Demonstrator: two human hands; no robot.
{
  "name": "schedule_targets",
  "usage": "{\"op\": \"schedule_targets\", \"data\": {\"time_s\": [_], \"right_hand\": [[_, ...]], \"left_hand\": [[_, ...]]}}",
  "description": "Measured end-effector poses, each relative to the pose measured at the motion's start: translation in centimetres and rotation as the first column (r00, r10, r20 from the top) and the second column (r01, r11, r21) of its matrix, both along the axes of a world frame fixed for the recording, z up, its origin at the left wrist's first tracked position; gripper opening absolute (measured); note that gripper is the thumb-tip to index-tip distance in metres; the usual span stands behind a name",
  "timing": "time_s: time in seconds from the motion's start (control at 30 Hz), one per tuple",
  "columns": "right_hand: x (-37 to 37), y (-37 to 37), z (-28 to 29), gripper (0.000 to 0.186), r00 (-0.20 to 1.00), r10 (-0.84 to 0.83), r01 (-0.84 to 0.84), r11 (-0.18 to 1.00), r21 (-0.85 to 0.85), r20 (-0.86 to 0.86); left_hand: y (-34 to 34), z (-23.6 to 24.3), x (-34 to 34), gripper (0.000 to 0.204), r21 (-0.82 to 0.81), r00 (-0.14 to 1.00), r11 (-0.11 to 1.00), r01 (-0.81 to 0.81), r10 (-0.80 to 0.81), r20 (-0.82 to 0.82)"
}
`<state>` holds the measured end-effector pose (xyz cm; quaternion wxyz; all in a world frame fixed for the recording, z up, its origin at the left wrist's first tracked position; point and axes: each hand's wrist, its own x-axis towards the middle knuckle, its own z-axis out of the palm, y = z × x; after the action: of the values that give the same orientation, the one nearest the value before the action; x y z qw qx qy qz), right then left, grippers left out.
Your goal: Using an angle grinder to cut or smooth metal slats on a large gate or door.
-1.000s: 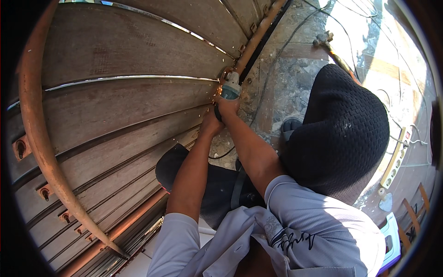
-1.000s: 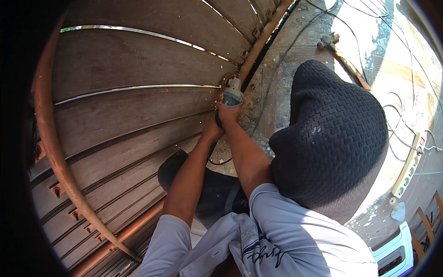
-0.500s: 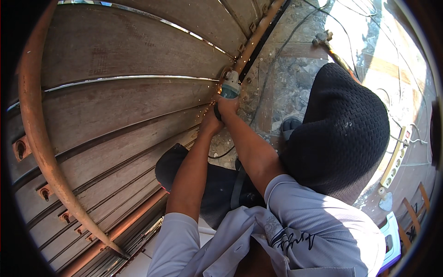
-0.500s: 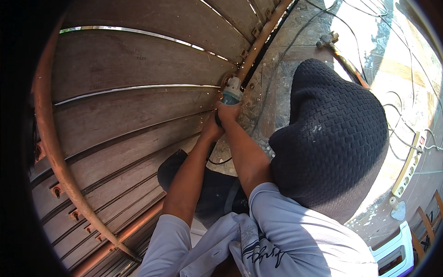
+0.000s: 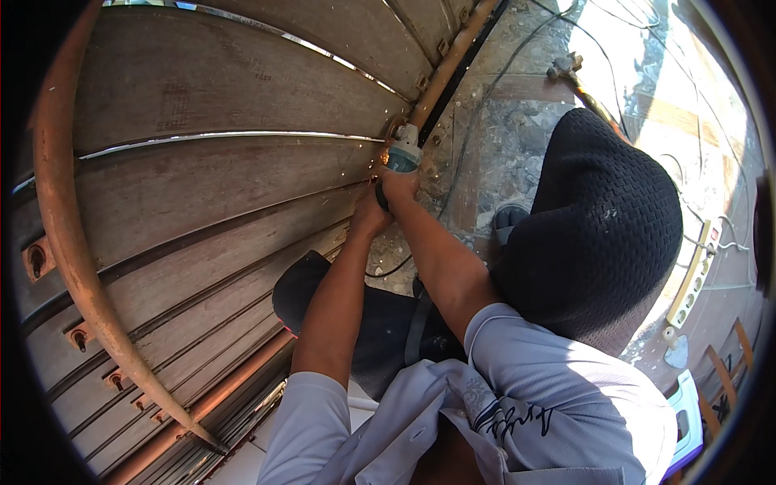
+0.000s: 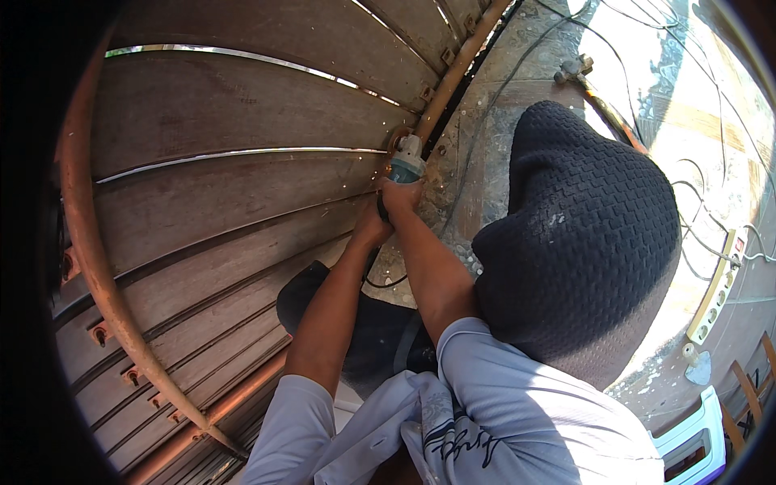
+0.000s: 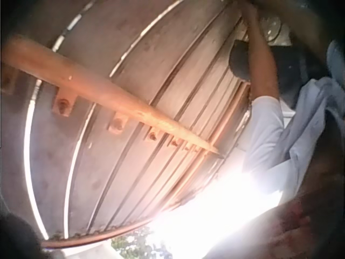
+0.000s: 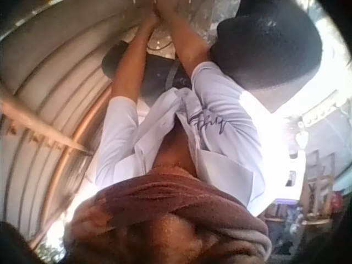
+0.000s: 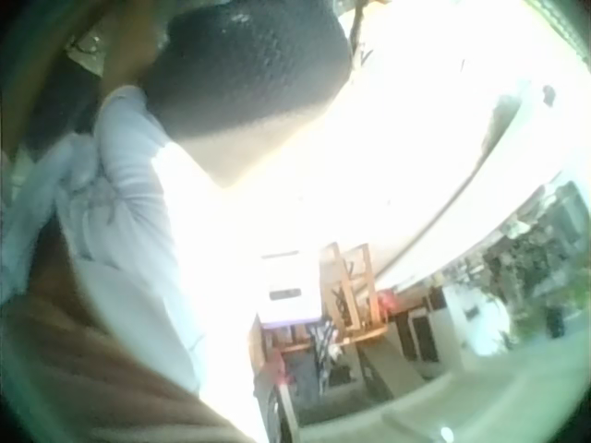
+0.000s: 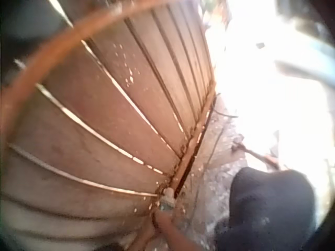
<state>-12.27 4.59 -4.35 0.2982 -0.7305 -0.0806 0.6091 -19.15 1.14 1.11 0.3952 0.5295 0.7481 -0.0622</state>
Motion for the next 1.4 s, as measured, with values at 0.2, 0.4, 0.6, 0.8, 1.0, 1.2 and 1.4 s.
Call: {"op": "schedule_targets", "data": {"time_s": [0.2,0.4,0.6,0.8,1.0,1.2,1.4], "right_hand": [[-0.3,-0.1,-2.3,0.070,0.999,-0.007,0.009,0.999,-0.044,0.049],[-0.6,0.0,-2.1,0.073,1.000,0.007,-0.007,1.000,-0.003,-0.011],[-0.6,-0.1,0.1,0.070,0.999,0.046,-0.047,0.999,-0.026,-0.018],[-0.1,-0.4,-2.5,0.059,0.999,-0.006,0.007,0.999,-0.040,0.035],[-0.7,-0.2,-0.8,0.069,0.999,-0.005,0.006,0.999,-0.033,0.033],[-0.4,0.0,-1.9,0.076,0.999,0.048,-0.046,0.995,-0.085,0.019],[-0.1,-0.1,-1.0,0.075,0.998,0.053,-0.050,0.996,-0.076,0.029]], "left_hand": [[0.0,0.7,1.4,0.065,-0.025,0.996,0.998,-0.060,0.058,-0.074],[-0.1,-0.3,0.0,0.065,-0.039,0.999,0.999,-0.015,0.013,-0.043],[-0.6,-0.6,-1.1,0.058,0.012,1.000,1.000,0.006,-0.006,-0.023],[0.2,0.6,1.5,0.060,-0.063,0.998,0.997,-0.033,0.029,-0.062],[-0.9,-1.6,-0.9,0.064,0.042,0.999,0.998,-0.039,0.040,-0.036],[0.3,1.7,1.3,0.063,-0.046,0.999,0.998,-0.044,0.043,-0.024],[-0.3,1.1,1.0,0.058,0.011,0.994,0.997,-0.076,0.077,-0.077]]}}
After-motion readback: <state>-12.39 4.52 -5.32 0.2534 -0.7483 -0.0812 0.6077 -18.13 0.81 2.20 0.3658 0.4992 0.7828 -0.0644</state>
